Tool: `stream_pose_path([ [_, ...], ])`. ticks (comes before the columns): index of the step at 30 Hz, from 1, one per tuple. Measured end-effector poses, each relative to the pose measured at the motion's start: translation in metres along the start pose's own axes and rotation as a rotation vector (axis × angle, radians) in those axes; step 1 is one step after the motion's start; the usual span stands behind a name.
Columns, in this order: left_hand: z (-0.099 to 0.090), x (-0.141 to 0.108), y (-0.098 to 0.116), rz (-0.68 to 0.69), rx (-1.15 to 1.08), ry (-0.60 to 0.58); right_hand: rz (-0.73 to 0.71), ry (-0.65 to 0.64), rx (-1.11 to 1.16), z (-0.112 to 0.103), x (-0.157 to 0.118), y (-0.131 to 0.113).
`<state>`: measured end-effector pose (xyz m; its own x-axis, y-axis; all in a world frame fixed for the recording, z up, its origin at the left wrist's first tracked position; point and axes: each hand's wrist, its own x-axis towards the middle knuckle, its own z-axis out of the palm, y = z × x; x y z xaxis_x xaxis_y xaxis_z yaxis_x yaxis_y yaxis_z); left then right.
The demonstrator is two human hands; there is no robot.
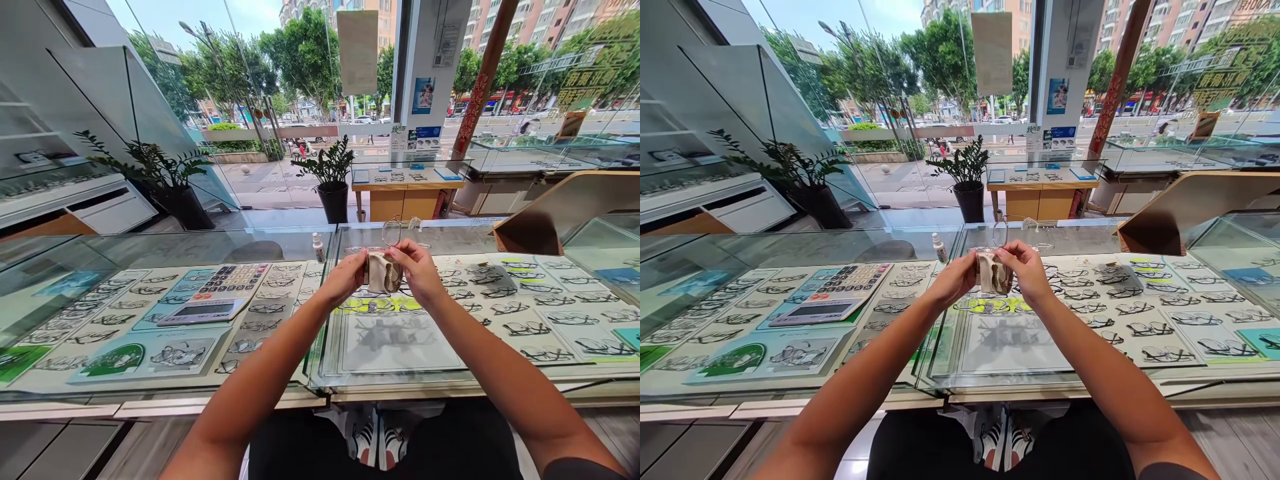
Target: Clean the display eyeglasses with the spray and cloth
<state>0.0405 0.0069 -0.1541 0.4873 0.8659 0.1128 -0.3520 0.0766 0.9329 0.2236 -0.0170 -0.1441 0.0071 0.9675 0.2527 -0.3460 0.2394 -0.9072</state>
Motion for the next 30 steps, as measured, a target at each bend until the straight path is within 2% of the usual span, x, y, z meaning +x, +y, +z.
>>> stream_pose_path([
  [6, 0.006, -0.004, -0.001, 0.04, -0.022, 0.073, -0.03, 0.046, 0.007, 0.001, 0.0, 0.002],
  [12, 0.014, -0.007, -0.003, 0.06, 0.004, 0.091, -0.062, 0.008, 0.011, 0.001, 0.0, 0.007],
  [19, 0.019, -0.007, -0.011, -0.037, -0.071, 0.073, 0.042, 0.006, 0.143, 0.007, -0.005, 0.004],
  [30, 0.023, -0.007, -0.021, -0.016, -0.058, 0.066, 0.115, -0.02, 0.19, 0.008, -0.006, -0.001],
])
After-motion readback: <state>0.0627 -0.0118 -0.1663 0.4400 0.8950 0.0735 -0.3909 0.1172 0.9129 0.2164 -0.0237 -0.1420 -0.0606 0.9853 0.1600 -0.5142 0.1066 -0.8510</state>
